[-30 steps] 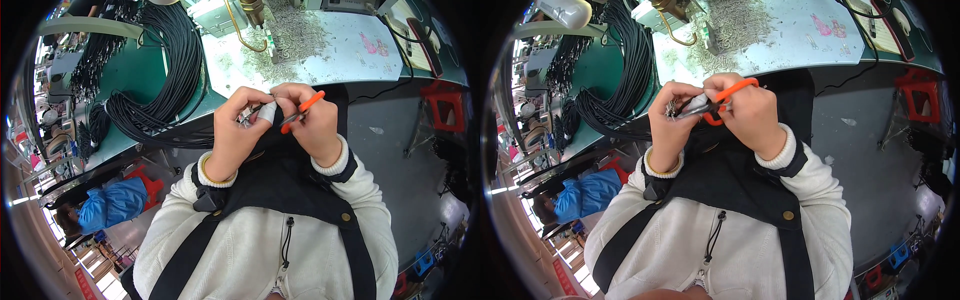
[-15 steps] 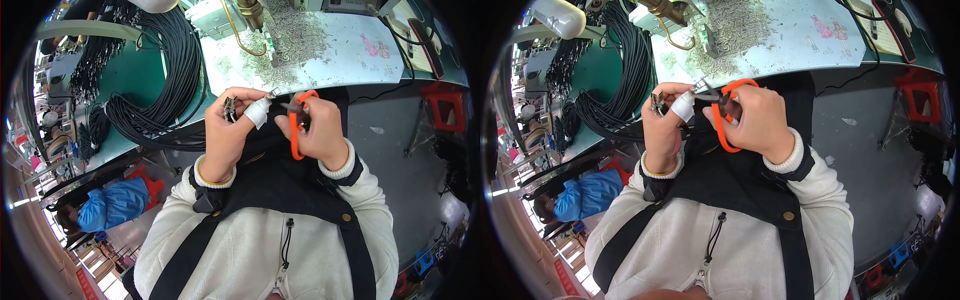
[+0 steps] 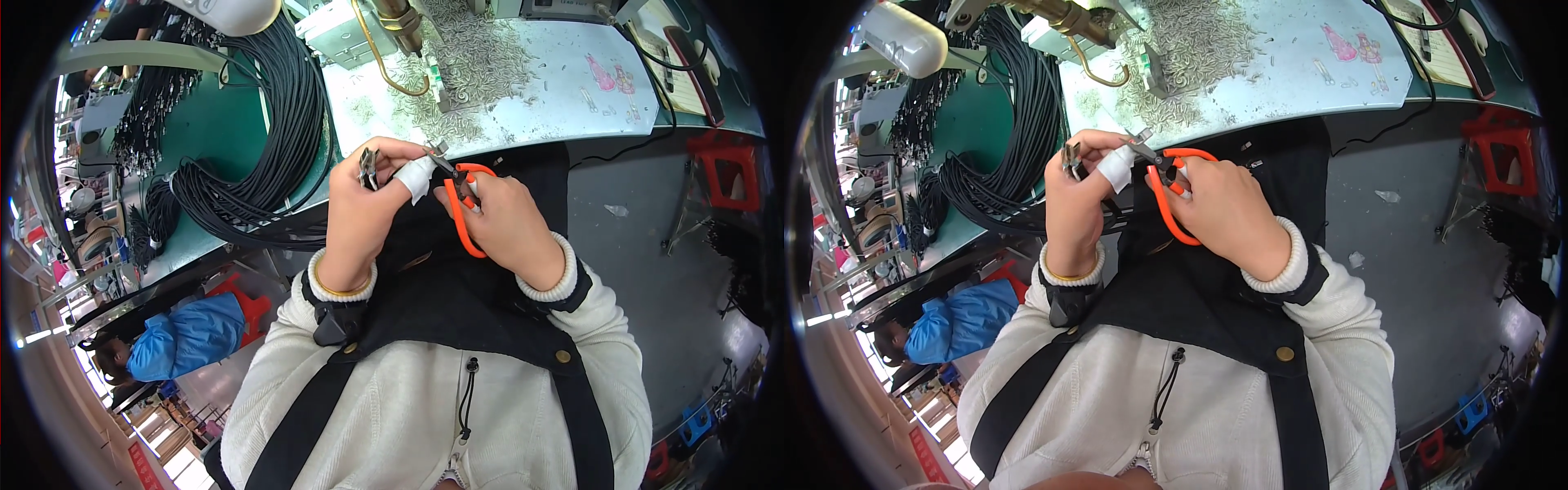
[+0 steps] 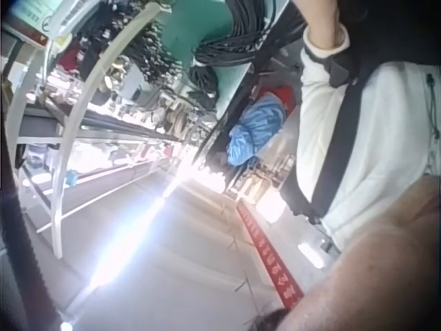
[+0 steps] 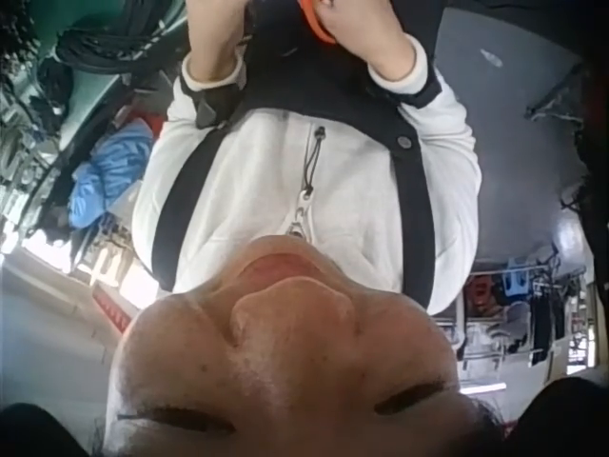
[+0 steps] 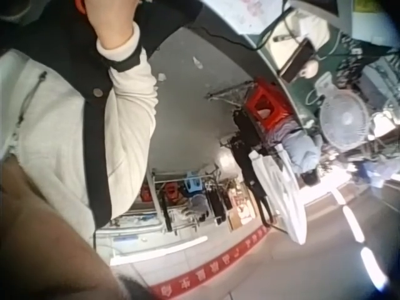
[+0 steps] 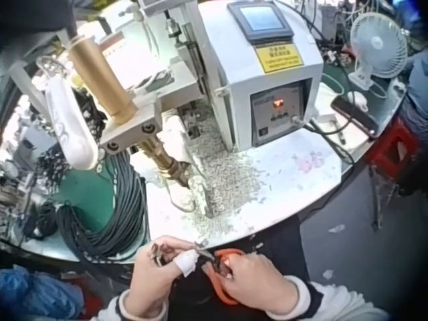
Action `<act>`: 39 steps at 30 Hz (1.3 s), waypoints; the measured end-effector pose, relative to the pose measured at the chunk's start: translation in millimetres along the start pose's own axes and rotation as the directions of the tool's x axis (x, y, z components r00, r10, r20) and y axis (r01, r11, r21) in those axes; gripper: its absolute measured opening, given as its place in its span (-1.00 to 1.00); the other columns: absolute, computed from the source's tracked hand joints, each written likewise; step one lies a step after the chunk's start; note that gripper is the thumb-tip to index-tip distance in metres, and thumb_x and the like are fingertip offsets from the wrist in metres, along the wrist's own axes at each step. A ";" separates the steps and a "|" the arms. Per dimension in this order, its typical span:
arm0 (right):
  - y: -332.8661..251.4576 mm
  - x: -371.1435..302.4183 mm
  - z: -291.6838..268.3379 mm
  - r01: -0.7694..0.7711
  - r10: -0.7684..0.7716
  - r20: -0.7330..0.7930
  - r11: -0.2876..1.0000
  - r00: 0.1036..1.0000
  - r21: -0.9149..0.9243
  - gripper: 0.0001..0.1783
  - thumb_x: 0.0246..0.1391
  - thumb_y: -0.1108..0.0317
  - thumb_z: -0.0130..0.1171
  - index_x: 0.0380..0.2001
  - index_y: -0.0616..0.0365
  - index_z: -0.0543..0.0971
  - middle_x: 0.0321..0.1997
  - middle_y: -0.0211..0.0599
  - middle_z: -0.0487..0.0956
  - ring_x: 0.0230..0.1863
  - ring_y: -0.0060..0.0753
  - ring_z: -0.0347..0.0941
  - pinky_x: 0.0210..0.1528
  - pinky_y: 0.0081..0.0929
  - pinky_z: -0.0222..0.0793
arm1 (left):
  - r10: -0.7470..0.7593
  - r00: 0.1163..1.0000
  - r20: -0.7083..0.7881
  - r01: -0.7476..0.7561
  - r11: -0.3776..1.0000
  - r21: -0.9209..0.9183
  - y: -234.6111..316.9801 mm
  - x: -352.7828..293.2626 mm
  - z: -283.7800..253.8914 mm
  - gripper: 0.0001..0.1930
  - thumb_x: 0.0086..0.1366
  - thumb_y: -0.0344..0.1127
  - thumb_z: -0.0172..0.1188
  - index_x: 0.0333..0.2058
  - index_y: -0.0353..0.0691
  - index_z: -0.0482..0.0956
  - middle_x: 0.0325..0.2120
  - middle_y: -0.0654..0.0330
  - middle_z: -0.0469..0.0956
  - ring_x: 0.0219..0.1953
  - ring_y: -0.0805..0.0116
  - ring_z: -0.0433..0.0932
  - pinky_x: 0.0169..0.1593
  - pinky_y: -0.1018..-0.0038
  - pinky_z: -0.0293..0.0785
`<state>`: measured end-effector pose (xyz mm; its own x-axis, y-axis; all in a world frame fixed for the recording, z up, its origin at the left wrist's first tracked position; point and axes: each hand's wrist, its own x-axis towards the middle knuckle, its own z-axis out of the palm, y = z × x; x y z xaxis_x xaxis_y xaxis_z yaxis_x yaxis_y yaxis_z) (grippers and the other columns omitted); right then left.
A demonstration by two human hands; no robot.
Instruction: The person picks up a bundle of cables, cuts the binding with shears, and sets the bundle down. They then pick up a small component and use the shears to trim the ends of the wires.
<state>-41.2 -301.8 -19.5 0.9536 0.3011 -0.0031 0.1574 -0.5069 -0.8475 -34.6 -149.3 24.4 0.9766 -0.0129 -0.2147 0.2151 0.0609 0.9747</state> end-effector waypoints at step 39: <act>0.1 87.3 -19.9 -0.136 0.202 -0.026 0.743 0.979 0.655 -0.84 0.00 0.34 0.03 -0.44 0.23 0.39 -0.76 -0.49 0.28 -0.81 -0.71 0.15 -0.77 -0.72 0.07 | -0.195 0.981 0.021 0.196 0.975 -0.105 1.5 76.8 -12.7 -0.87 0.00 -0.43 0.19 -0.42 -0.25 0.47 -0.72 0.39 0.34 -0.79 0.74 0.10 -0.73 0.74 -0.09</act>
<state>47.1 -291.6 -9.2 0.9721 0.1712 -0.1603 -0.1808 0.1115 -0.9772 40.7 -137.5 8.6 0.9156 -0.0455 -0.3994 0.4013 0.1617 0.9016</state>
